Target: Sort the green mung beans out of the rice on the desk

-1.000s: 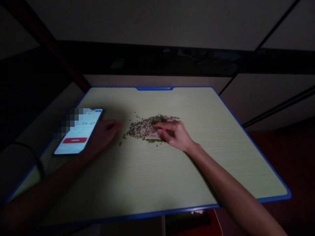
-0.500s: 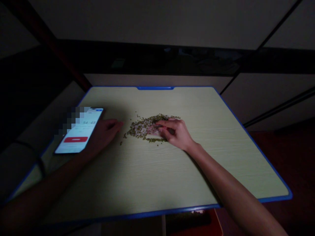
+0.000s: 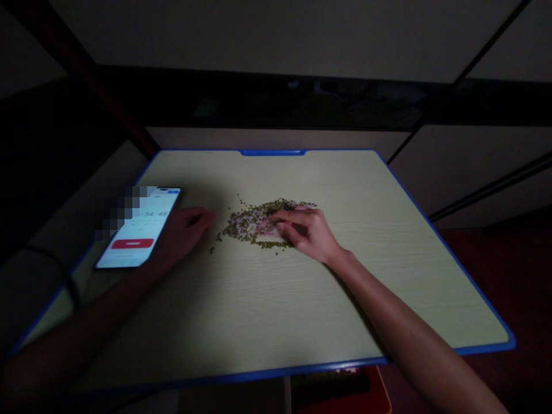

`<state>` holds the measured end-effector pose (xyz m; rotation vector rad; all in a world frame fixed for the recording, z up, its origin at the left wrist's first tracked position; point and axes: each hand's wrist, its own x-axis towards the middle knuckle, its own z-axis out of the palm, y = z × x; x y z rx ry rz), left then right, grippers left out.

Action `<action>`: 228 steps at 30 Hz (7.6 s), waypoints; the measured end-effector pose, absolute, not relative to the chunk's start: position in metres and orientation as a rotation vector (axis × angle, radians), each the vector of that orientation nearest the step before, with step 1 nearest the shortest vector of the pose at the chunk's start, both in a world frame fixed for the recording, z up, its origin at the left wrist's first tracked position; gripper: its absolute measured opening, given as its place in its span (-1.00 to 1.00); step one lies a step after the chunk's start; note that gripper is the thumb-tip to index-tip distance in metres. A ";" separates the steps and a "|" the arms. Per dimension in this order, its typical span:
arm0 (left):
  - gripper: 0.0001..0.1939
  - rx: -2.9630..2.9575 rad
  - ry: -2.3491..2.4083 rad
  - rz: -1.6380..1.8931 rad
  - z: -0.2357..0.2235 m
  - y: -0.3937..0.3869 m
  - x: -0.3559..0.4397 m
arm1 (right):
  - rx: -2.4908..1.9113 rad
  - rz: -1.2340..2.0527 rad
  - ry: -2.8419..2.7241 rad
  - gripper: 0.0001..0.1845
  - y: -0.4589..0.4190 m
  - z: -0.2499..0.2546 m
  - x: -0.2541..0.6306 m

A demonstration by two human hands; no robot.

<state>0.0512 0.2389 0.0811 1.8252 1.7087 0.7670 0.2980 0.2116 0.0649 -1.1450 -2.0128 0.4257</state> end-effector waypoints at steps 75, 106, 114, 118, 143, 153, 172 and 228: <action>-0.67 1.820 1.704 0.765 0.077 0.241 0.051 | -1.120 0.423 -2.067 -0.72 0.209 0.070 0.293; -0.67 1.847 1.691 0.766 0.077 0.241 0.052 | -0.945 0.394 -2.162 -0.77 0.209 0.069 0.291; -0.68 1.838 1.691 0.765 0.078 0.240 0.051 | -0.883 0.403 -2.207 -0.76 0.209 0.069 0.285; -0.68 1.854 1.695 0.762 0.077 0.241 0.051 | -0.787 0.411 -2.283 -0.76 0.210 0.070 0.287; -0.68 1.851 1.688 0.801 0.080 0.241 0.052 | -0.717 0.051 -2.660 -0.71 0.177 0.079 0.310; -0.69 1.877 1.684 0.820 0.078 0.243 0.051 | -0.742 -0.040 -2.608 -0.70 0.142 0.079 0.337; -0.72 1.904 1.704 0.785 0.079 0.245 0.050 | -0.530 -0.303 -2.609 -0.74 0.150 0.076 0.264; -0.69 1.873 1.727 0.731 0.081 0.243 0.051 | -1.152 -0.434 -2.764 -0.57 0.104 0.097 0.325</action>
